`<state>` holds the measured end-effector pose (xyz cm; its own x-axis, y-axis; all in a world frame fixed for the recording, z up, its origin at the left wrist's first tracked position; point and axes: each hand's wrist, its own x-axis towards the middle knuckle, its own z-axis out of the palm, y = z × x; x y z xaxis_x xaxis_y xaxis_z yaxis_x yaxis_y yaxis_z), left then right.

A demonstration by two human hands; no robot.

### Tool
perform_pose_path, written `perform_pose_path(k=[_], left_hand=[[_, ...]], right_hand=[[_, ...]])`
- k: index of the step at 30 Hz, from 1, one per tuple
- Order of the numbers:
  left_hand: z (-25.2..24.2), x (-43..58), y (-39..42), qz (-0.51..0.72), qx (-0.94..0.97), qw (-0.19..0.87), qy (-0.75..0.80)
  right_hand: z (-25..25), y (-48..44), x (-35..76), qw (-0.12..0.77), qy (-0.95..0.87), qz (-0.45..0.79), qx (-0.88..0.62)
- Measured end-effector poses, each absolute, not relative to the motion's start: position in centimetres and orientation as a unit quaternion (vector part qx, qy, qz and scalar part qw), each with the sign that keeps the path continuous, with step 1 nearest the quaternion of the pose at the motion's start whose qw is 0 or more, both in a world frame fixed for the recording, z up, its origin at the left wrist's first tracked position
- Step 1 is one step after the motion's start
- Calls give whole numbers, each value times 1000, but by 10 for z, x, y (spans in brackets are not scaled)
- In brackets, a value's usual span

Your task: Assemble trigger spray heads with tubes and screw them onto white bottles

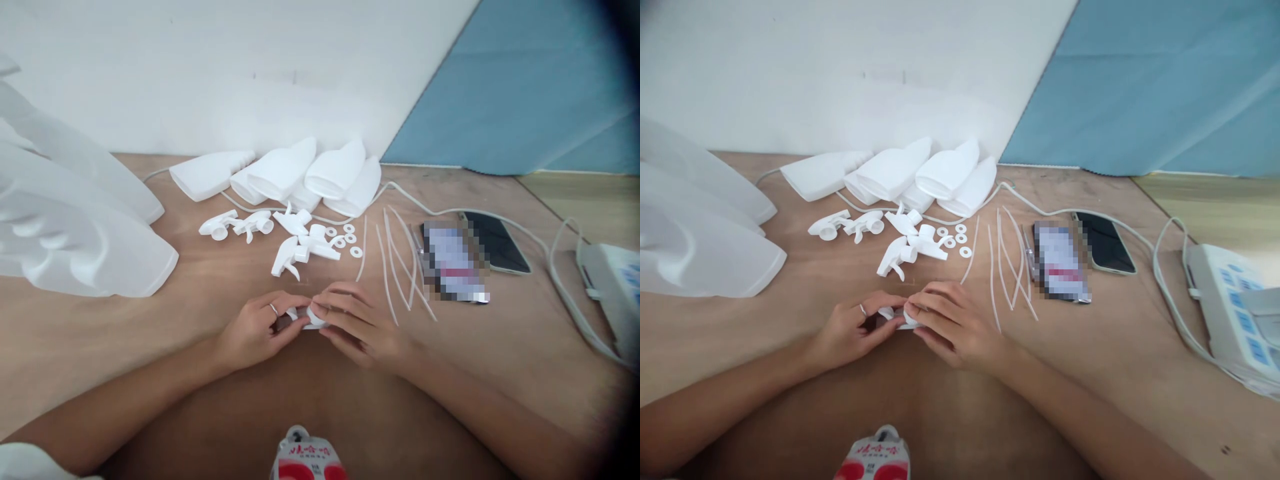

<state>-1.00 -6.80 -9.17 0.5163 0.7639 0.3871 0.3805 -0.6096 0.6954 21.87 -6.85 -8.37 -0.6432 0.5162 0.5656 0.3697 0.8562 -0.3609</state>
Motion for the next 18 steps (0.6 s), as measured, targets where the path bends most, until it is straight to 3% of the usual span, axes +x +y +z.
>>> perform_pose_path(k=[7,15,18], left_hand=[[-95,-11,-66,343,857,262,283],[-88,-12,-63,226,943,90,228],[-91,-12,-62,225,944,64,232]], right_hand=[[-93,-71,218,345,-893,100,-270],[-95,-69,217,262,-932,59,-242],[-95,-68,218,278,-926,43,-252]])
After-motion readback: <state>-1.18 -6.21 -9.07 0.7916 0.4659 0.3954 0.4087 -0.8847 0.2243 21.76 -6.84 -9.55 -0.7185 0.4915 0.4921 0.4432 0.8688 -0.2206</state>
